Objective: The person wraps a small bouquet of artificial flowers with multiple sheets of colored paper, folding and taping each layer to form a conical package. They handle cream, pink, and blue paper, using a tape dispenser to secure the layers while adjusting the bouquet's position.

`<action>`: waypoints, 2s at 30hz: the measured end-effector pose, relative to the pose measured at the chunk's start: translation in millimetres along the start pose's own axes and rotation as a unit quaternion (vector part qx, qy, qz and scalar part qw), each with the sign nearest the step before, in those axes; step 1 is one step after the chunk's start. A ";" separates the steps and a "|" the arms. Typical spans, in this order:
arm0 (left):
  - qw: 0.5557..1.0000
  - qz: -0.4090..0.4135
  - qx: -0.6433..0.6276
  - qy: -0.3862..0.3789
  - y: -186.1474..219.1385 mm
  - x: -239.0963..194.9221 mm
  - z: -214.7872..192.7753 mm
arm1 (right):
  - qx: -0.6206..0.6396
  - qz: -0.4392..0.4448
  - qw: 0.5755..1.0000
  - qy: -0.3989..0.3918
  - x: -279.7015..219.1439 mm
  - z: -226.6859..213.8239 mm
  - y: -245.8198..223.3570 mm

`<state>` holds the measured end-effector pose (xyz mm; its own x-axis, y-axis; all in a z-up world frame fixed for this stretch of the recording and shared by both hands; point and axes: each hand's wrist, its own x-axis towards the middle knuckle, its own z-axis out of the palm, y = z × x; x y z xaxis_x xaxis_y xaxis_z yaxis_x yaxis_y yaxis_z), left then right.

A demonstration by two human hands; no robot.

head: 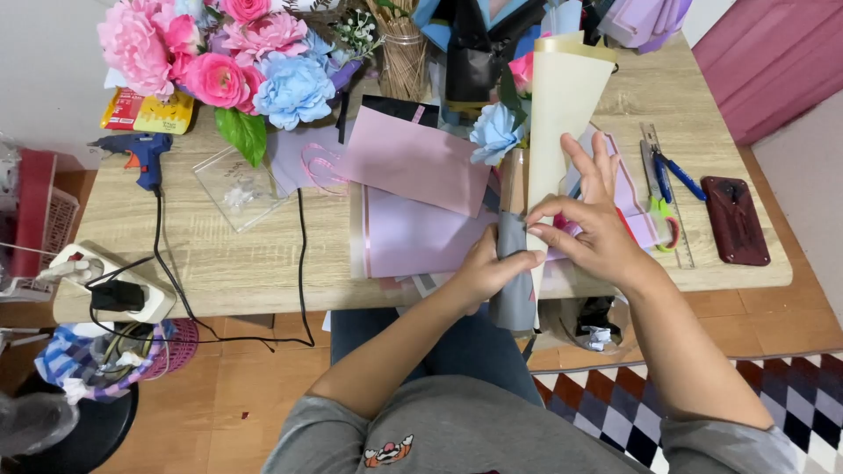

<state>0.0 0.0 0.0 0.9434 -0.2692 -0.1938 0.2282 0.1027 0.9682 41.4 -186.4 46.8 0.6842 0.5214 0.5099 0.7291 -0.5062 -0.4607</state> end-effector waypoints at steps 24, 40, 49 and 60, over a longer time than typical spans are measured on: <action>0.984 -0.106 0.142 -0.007 14.3 -14.9 11.5 | -0.091 -0.048 0.987 -0.121 -3.6 -30.4 -16.1; 0.965 0.087 0.216 0.117 -21.4 -6.7 23.1 | 0.238 0.072 0.957 0.147 -24.1 46.2 0.0; 0.977 0.115 0.143 0.106 -33.6 1.5 2.0 | 0.315 0.131 0.927 0.153 -31.2 58.2 6.7; 0.982 0.181 -0.031 0.037 -81.1 57.0 -15.5 | 0.152 0.358 0.900 0.196 -61.6 15.3 107.6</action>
<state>39.0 -8.8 -92.0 0.9798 -0.1350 0.1477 -0.1126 0.2379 0.9647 78.0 -262.5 -45.3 0.9652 -0.1770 0.1923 0.1150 -0.3731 -0.9206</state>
